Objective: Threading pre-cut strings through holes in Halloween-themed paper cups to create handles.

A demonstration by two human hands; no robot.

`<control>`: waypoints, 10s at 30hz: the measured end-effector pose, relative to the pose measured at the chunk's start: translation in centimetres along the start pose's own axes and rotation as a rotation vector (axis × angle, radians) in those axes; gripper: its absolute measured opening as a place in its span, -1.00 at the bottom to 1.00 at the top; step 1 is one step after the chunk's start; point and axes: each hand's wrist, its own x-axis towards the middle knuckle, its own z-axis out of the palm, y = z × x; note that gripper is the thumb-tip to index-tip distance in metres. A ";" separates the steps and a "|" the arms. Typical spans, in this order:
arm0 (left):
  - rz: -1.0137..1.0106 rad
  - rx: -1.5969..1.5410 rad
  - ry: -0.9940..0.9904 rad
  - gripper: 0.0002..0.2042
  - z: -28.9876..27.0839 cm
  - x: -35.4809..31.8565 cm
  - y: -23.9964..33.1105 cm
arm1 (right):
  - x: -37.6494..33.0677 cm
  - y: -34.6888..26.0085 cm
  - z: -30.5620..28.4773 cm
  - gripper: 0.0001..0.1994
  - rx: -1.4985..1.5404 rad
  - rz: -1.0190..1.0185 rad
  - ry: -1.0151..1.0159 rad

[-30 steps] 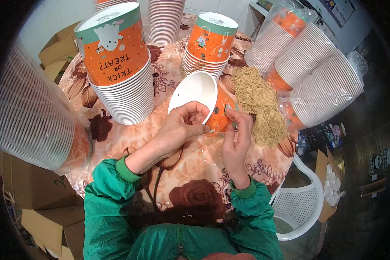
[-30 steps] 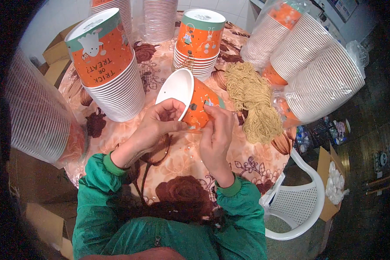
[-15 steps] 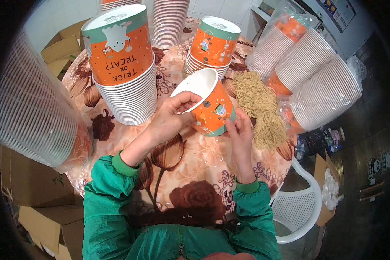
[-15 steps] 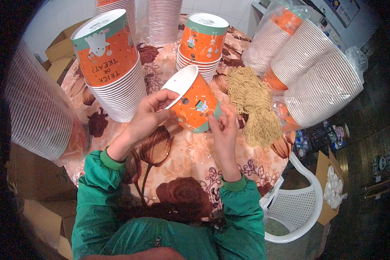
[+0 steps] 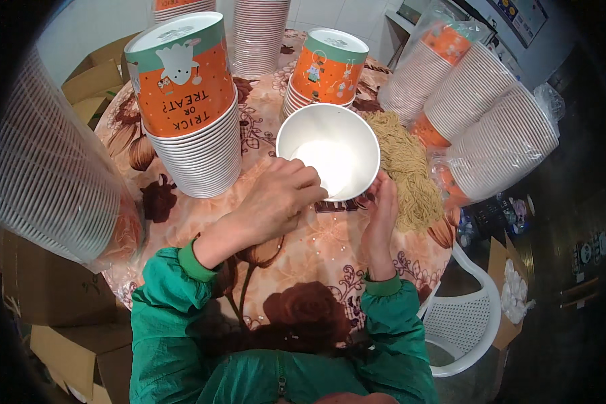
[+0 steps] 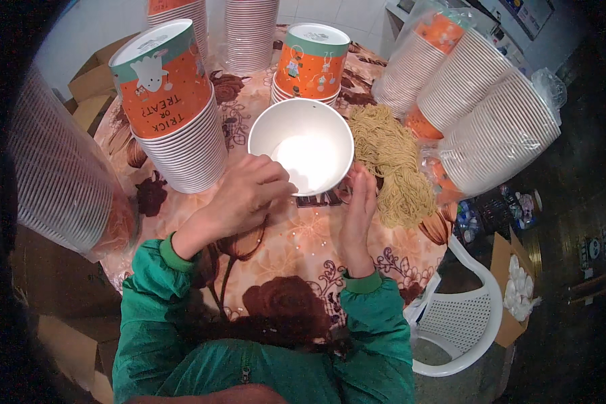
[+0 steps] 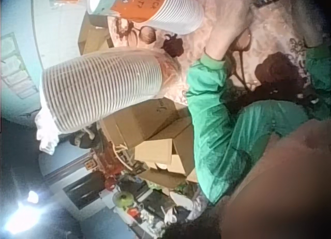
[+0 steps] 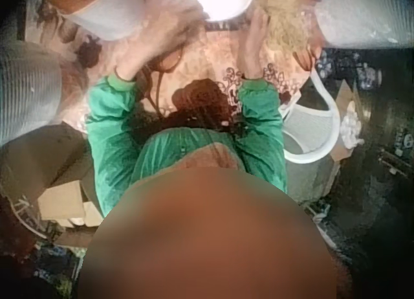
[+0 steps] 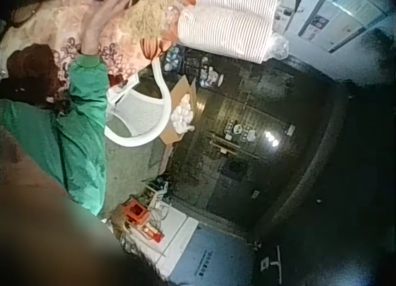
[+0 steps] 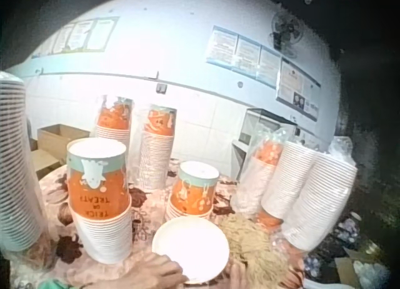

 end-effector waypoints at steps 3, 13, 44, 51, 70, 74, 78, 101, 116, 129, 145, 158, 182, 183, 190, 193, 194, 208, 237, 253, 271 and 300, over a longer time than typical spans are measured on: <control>0.069 0.063 -0.027 -0.74 0.2 0.1 0.1 | -0.1 -0.3 -0.5 -0.53 0.024 -0.052 -0.058; 0.051 0.051 -0.114 -0.66 1.7 -0.8 -1.8 | -0.9 1.4 0.1 -0.52 -0.410 -0.334 -0.100; -0.595 -1.210 -0.027 -0.74 2.9 -0.9 -1.9 | -0.4 -0.2 -0.5 -0.46 -0.345 -0.284 -0.055; -0.690 -1.324 -0.093 -0.65 2.4 -1.5 -3.5 | 0.2 -1.0 -0.9 -0.43 0.082 0.094 -0.059; -0.774 -1.174 0.153 -0.61 1.5 -0.5 -2.5 | -0.9 1.7 1.0 -0.18 -0.195 -0.215 -0.386; -0.782 -1.191 0.167 -0.63 1.5 -0.9 -3.2 | -0.6 1.6 0.7 -0.22 -0.173 -0.225 -0.392; -0.587 -1.079 0.098 -0.68 1.6 -0.7 -2.5 | 0.2 1.4 0.1 -0.43 0.026 -0.128 -0.194; -0.711 -1.199 0.100 -0.57 1.5 -1.0 -2.5 | 0.2 3.4 -0.3 -0.81 -0.242 -0.162 -0.221; -0.570 -1.195 0.240 -0.77 2.0 -1.0 -2.6 | -0.3 1.0 -0.3 -0.79 0.067 -0.109 -0.234; -0.611 -0.874 0.195 -0.68 0.3 0.0 -0.7 | 0.1 3.7 -0.3 -0.85 0.167 0.135 -0.296; -0.633 -0.995 0.223 -0.57 0.9 -0.1 -1.1 | -0.4 3.4 -0.2 -0.84 -0.100 -0.091 -0.236; -0.112 0.150 -0.003 -0.64 0.2 -0.1 -0.1 | -1.1 -0.1 0.4 -0.46 -0.661 -0.624 -0.063; -0.532 -0.298 0.240 -0.33 4.9 -2.0 -1.8 | -3.9 0.7 3.7 -0.71 -0.939 -1.119 -0.356; -0.542 -0.281 0.268 -0.44 4.1 -1.5 -1.1 | -3.8 0.8 3.7 -0.71 -0.946 -1.119 -0.395; -0.390 0.004 0.347 -0.50 0.3 -0.4 -3.2 | -2.0 0.7 1.8 -0.75 -1.187 -1.183 -0.367; -0.447 -0.112 0.376 -0.53 0.4 -0.3 -2.8 | -1.5 -0.5 1.2 -0.76 -1.214 -1.172 -0.272; -0.477 -0.224 0.391 -0.53 0.7 -0.2 -2.5 | -1.7 -0.5 1.3 -0.76 -1.213 -1.174 -0.274; -0.412 -0.106 0.260 -0.30 4.1 -1.1 -0.3 | -4.2 1.1 4.0 -0.84 -0.845 -0.979 -0.399; -0.064 0.229 0.116 -0.82 0.3 0.4 1.5 | -1.4 -0.4 0.9 -0.63 -0.903 -0.993 -0.219; -0.002 0.225 0.061 -0.52 0.5 0.5 3.8 | -1.5 0.0 1.2 -0.72 -0.855 -1.009 -0.195; -0.242 -0.131 0.162 -0.84 -1.1 0.0 -2.4 | -0.4 1.4 0.1 -0.15 -0.500 -0.377 -0.214; -0.439 -0.279 0.210 -0.79 -0.4 -0.4 -0.4 | -1.5 1.3 1.8 0.11 -0.754 -0.747 -0.409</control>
